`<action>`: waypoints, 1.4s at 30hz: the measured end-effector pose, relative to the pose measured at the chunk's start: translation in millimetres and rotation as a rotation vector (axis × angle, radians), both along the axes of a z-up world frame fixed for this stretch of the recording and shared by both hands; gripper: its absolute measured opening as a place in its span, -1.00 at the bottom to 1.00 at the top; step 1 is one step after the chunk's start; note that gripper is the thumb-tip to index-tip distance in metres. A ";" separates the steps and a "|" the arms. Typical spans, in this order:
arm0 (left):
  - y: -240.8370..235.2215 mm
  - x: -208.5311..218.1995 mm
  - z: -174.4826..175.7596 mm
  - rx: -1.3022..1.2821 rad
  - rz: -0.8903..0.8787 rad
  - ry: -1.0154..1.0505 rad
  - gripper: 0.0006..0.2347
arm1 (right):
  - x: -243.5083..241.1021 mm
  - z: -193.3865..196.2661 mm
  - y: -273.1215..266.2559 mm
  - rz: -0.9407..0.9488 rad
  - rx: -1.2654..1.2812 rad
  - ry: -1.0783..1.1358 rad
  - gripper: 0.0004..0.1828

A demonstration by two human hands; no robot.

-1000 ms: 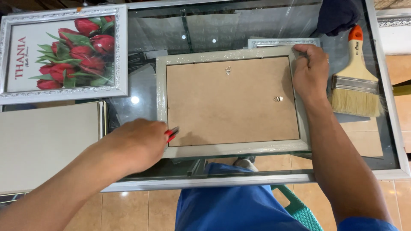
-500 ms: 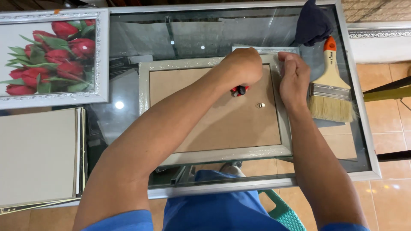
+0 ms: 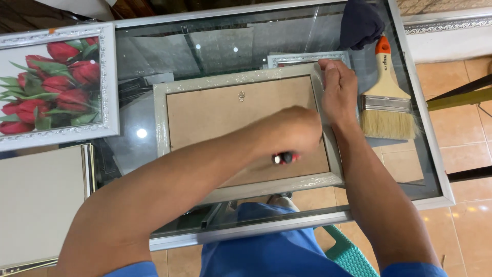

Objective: Cleaning the glass and assembling a picture frame with artwork and backing.

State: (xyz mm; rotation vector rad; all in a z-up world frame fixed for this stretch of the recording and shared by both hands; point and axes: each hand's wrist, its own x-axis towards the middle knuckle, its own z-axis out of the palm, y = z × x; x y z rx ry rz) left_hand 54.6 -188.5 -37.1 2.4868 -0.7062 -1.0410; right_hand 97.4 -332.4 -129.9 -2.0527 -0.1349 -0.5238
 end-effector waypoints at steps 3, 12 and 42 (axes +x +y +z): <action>-1.0 -32.8 15.5 0.011 -0.126 0.070 -0.87 | 0.8 -3.8 0.0 -0.017 0.018 -0.005 -0.62; 1.0 -37.3 -17.9 -0.239 -0.249 -0.425 -0.89 | -5.4 12.4 5.4 0.052 -0.004 -0.028 -0.67; 254.2 -99.4 69.8 0.322 0.401 -0.307 -0.79 | -26.2 37.5 19.5 0.102 -0.193 -0.154 -0.76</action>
